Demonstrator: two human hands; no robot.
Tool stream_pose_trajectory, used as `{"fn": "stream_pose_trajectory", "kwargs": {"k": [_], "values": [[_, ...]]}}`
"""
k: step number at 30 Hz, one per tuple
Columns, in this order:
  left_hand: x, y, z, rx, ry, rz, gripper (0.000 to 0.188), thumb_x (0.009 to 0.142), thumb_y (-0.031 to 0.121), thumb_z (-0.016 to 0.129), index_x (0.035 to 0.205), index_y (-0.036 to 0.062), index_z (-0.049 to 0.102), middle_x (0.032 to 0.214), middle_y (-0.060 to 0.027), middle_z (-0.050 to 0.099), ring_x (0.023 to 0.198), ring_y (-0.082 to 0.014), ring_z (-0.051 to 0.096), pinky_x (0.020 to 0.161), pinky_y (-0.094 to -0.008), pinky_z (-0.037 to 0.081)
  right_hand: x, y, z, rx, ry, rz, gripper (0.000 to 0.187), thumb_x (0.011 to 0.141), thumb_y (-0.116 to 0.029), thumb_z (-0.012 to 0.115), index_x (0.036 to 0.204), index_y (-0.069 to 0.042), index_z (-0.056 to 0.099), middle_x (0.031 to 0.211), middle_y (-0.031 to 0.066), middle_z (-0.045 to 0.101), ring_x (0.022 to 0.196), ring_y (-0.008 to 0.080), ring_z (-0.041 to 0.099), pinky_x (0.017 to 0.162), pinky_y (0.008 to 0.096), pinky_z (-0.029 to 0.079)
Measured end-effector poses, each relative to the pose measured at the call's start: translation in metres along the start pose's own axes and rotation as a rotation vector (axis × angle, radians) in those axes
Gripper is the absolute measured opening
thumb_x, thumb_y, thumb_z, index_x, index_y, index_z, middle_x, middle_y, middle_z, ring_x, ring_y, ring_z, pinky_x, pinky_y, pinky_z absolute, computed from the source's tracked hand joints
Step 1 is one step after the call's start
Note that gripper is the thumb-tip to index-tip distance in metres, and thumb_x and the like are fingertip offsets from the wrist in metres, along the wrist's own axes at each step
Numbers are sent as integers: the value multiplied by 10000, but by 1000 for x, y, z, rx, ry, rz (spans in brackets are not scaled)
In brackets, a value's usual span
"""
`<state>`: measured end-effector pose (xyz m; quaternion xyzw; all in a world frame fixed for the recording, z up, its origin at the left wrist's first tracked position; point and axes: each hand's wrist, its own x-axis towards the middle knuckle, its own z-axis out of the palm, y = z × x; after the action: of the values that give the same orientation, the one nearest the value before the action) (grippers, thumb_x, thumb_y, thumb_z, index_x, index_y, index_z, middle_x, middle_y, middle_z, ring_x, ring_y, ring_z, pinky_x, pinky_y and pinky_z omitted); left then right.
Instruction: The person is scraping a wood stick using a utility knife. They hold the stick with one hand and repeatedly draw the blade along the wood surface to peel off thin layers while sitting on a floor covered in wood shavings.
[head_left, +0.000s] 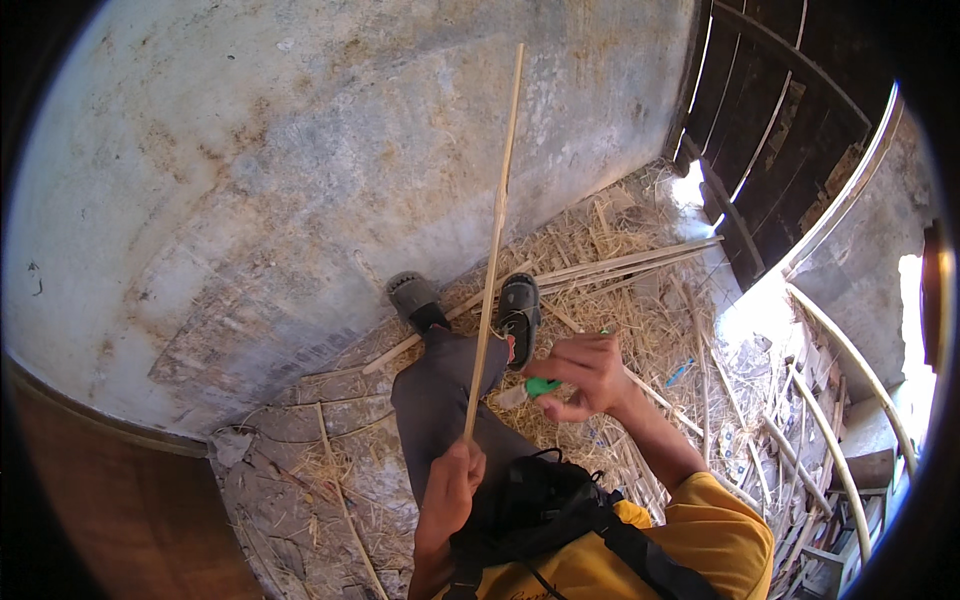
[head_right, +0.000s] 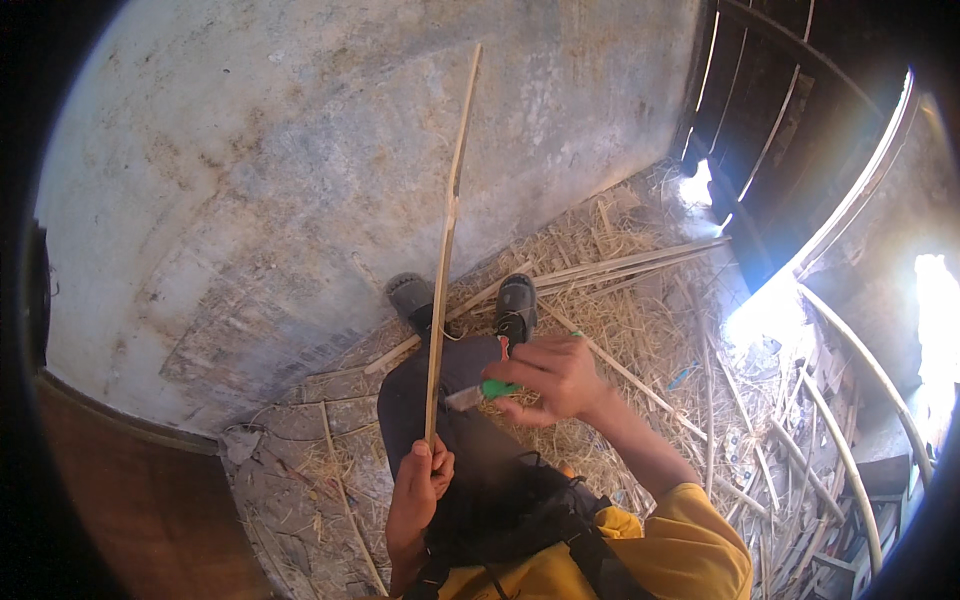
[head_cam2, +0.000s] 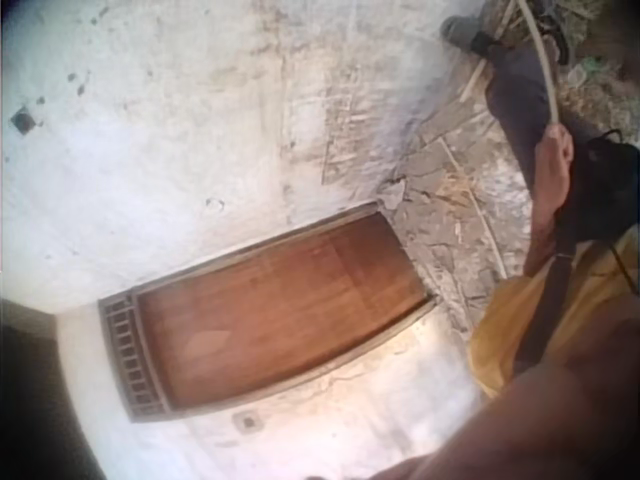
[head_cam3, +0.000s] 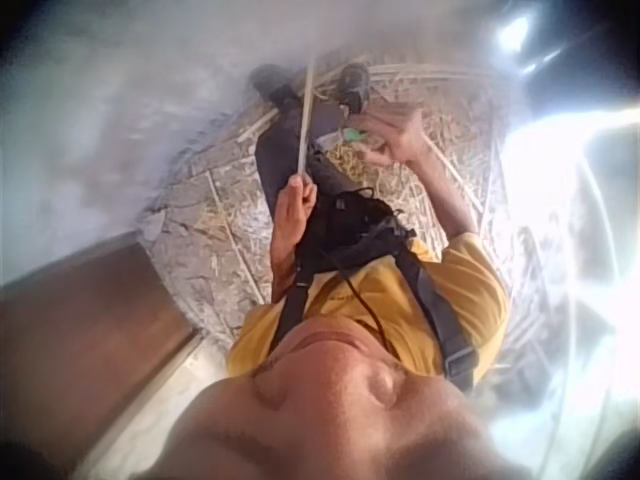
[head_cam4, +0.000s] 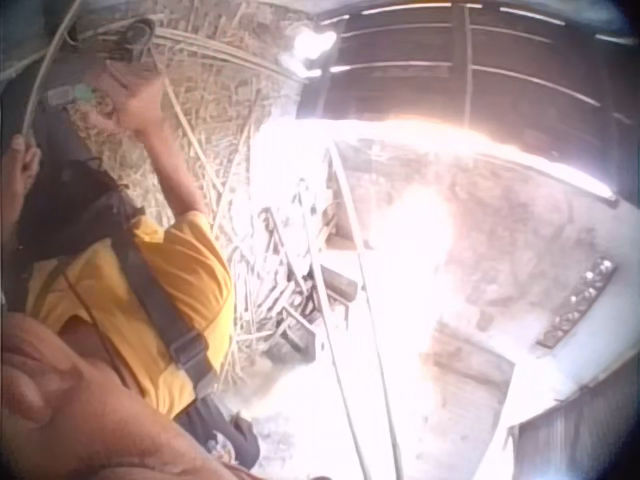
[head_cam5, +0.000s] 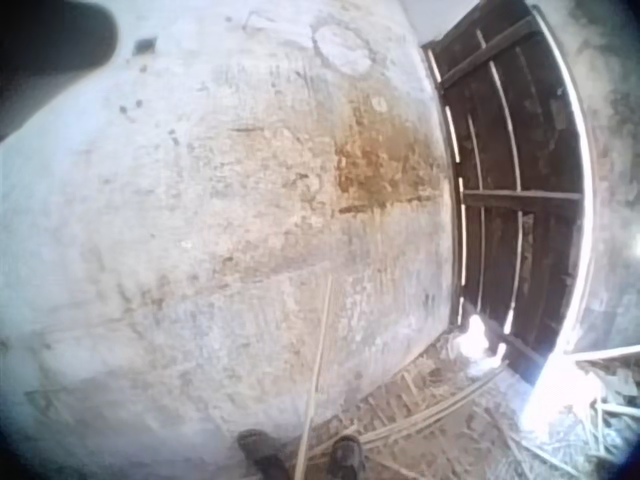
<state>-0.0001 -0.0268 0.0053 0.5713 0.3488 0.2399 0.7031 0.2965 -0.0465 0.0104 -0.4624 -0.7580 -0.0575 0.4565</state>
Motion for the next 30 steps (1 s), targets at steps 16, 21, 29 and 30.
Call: {"fn": "stream_pose_trajectory", "kwargs": {"k": [16, 21, 29, 30], "values": [[-3, 4, 14, 532, 191, 159, 338, 1158, 224, 412, 958, -23, 526, 686, -222, 514, 638, -484, 577, 583, -517, 421, 24, -11, 2, -214, 92, 113, 379, 839, -298, 865, 1200, -195, 814, 712, -17, 547, 561, 184, 605, 500, 349, 476], [1, -6, 13, 578, 209, 147, 309, 1157, 202, 415, 997, -22, 556, 727, -278, 550, 722, -545, 605, 596, -557, 429, 25, -5, 2, -234, 75, 132, 357, 863, -286, 849, 1210, -208, 815, 712, -5, 567, 562, 201, 617, 504, 367, 486], [-11, -40, -1, 517, 117, 93, 331, 1174, 239, 454, 996, -18, 561, 719, -223, 555, 647, -463, 592, 603, -523, 429, 26, 52, -3, -280, 203, 347, 295, 921, -290, 812, 1186, -161, 827, 861, 46, 767, 639, 263, 708, 571, 383, 551], [-13, -40, -4, 475, 102, 78, 338, 1178, 240, 455, 987, -19, 558, 710, -207, 548, 624, -433, 583, 600, -508, 427, 27, 52, -3, -263, 205, 341, 291, 918, -284, 814, 1180, -158, 827, 882, 45, 777, 647, 261, 714, 578, 379, 557]]}}
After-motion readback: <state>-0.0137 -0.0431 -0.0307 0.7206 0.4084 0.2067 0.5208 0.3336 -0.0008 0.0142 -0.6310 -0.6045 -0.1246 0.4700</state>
